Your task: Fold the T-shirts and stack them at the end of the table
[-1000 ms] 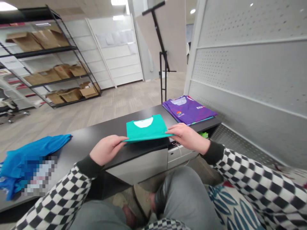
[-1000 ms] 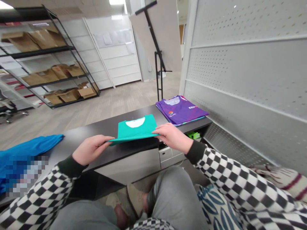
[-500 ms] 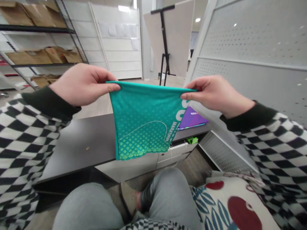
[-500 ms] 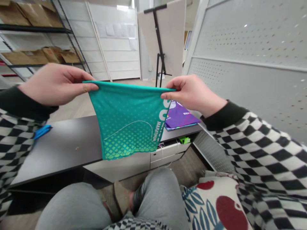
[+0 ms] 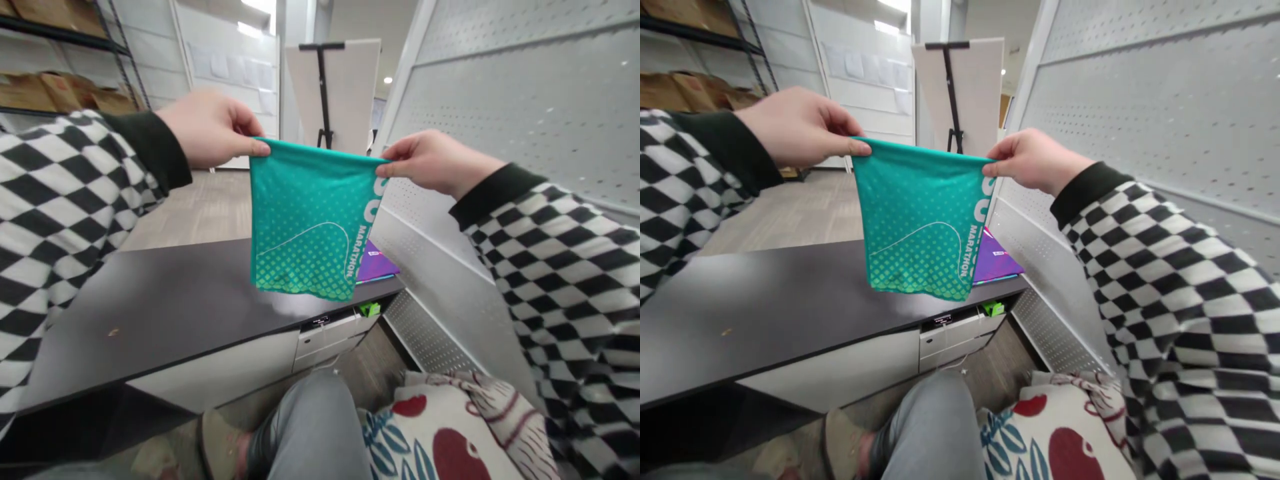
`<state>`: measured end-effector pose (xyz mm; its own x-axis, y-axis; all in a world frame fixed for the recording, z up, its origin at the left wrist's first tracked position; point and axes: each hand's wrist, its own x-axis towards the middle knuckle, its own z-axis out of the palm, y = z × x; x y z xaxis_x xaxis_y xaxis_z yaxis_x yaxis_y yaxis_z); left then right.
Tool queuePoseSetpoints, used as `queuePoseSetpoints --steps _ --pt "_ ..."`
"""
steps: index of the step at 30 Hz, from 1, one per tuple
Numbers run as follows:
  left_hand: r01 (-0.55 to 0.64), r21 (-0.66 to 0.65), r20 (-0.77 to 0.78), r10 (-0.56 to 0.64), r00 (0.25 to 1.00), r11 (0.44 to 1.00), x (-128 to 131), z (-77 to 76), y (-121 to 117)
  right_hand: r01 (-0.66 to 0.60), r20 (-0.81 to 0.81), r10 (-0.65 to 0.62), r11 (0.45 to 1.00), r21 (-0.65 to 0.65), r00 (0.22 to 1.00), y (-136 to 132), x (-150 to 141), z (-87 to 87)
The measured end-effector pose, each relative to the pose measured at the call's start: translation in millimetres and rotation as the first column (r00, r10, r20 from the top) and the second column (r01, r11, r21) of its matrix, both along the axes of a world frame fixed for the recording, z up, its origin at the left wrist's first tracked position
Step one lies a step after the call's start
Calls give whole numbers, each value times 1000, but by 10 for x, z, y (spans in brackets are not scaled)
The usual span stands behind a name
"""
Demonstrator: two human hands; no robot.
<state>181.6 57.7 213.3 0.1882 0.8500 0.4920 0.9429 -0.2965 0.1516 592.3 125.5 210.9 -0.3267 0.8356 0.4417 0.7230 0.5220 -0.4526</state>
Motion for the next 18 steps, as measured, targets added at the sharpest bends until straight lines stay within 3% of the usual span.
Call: queuePoseSetpoints --steps 3,6,10,13,16,18 --pt "3 10 -44 -3 999 1000 181 59 421 109 165 -104 994 -22 981 394 73 171" --pt "38 48 -58 -35 998 998 398 188 961 229 211 -236 972 57 949 870 119 351" --pt "57 99 38 -61 997 993 785 396 1668 340 164 -356 933 116 920 1539 220 459" --pt "110 152 112 -128 985 982 1069 457 2003 369 65 -386 911 184 920 1899 364 397" --pt "165 211 115 -192 975 964 1274 288 2154 362 -34 -365 904 228 931 2079 568 165" --pt "200 220 73 -221 973 955 1373 -15 2158 374 -51 -372 902 214 927 2101 754 -115"
